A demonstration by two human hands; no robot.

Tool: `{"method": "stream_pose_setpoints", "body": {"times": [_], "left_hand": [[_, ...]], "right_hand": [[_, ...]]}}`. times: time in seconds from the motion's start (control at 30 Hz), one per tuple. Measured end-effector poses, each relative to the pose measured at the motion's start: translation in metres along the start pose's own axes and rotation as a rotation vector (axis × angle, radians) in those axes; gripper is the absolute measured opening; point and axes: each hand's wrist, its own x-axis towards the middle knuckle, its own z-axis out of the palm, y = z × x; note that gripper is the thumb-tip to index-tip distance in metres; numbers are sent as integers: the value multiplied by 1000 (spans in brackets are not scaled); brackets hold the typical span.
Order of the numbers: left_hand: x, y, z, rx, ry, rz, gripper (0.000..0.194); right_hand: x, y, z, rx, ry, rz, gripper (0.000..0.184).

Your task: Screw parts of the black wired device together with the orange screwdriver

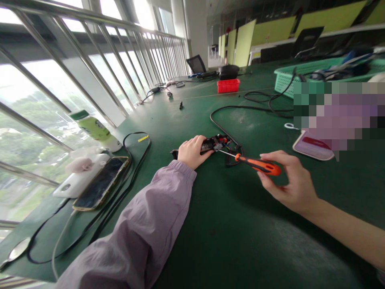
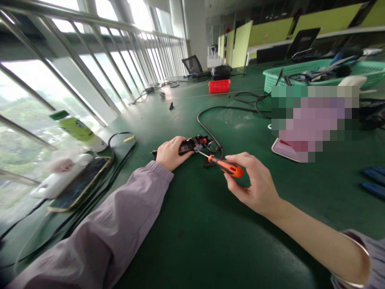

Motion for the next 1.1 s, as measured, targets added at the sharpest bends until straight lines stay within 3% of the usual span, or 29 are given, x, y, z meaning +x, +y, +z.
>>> {"method": "stream_pose_setpoints", "body": {"times": [0.13,0.33,0.57,0.77,0.97,1.1], "left_hand": [[0,0,0,8,8,-1,38],[0,0,1,10,12,1,38],[0,0,1,1,20,7,37],[0,0,1,-3,19,5,37],[0,0,1,2,21,8,37],[0,0,1,10,14,18,37]], "right_hand": [[0,0,0,5,-133,27,20],[-2,1,0,43,24,-3,43],[-2,2,-1,11,-147,33,21],[0,2,0,49,19,-8,43],[-1,2,-1,18,-155,36,20],[-2,2,-1,56,-18,30,38]]}}
